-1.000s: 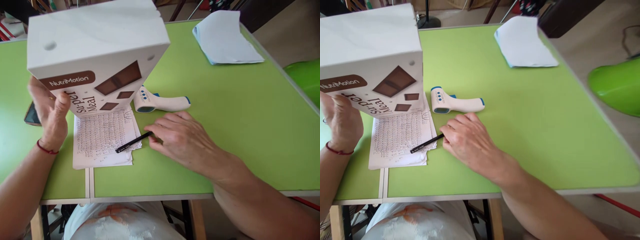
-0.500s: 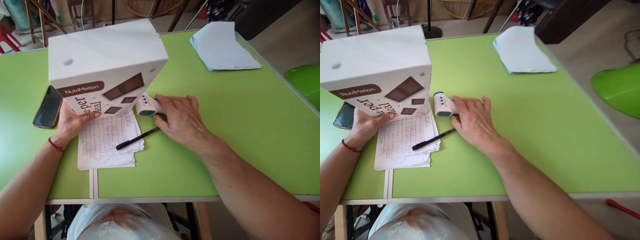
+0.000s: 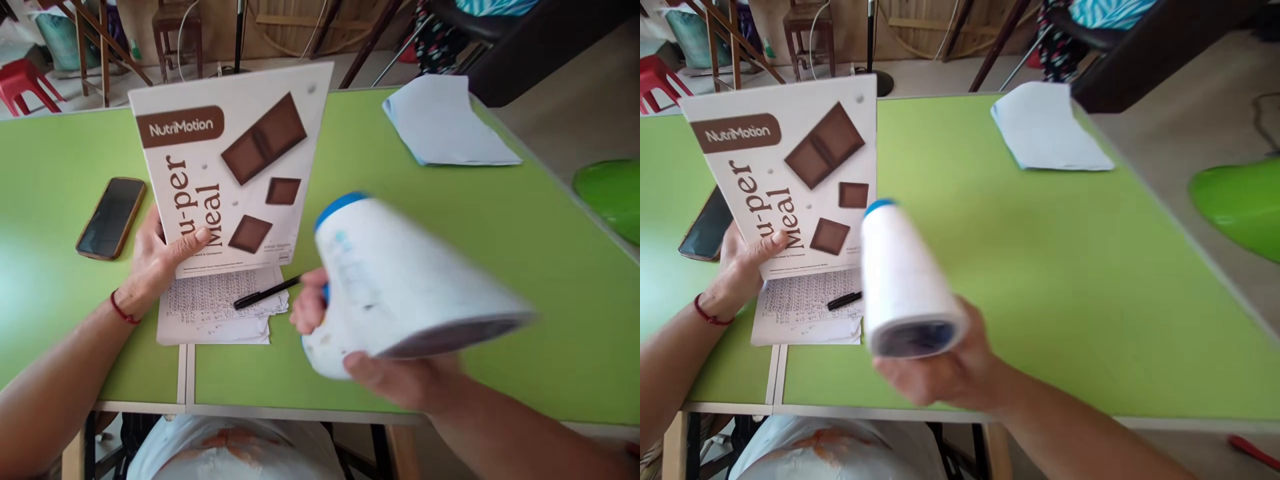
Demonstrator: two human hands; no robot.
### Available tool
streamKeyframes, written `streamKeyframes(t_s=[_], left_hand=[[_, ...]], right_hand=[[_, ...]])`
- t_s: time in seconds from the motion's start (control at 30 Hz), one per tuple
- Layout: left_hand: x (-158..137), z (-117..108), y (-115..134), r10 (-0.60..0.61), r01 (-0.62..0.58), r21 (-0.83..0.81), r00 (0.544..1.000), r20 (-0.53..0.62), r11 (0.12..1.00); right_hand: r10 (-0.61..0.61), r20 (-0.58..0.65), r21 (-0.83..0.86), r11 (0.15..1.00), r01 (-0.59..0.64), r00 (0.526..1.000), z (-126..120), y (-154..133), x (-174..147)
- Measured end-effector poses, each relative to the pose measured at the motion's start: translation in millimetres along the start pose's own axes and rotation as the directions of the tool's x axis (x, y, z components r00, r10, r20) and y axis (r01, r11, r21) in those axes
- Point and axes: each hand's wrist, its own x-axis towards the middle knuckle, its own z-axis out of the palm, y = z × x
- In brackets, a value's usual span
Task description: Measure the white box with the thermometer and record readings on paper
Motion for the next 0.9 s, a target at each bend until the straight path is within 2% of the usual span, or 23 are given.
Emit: streamKeyframes(t_s=[0.1, 0.17, 0.27, 0.67, 0.9], left_hand=[[-1, -1, -2, -0.05, 0.05, 0.005, 0.999, 0.019, 0.999], [-2, -1, -2, -0.055, 0.055, -0.003, 0.998, 0.016, 0.998], [-5, 1, 0, -0.033, 0.033, -0.017, 0.999, 0.015, 0.999], [-6, 2, -4, -0.041, 0.041, -0.045, 0.999, -0.013, 0.998], [-5, 5, -1, -0.042, 0.042, -0.058, 0.999, -0.006, 0.997]], right_hand=[[0.12, 0.2, 0.223, 0.961, -0.164, 0.972, 13, 1, -5], [0.178, 0.225, 0.272, 0.933, -0.237, 0.958, 19, 4, -3], [0.223, 0.213, 0.302, 0.911, -0.281, 0.951, 25, 6, 0], [0.198, 0.195, 0.339, 0.905, -0.256, 0.961, 37, 7, 3], [0.181, 0.179, 0.434, 0.867, -0.243, 0.967, 42, 7, 4]])
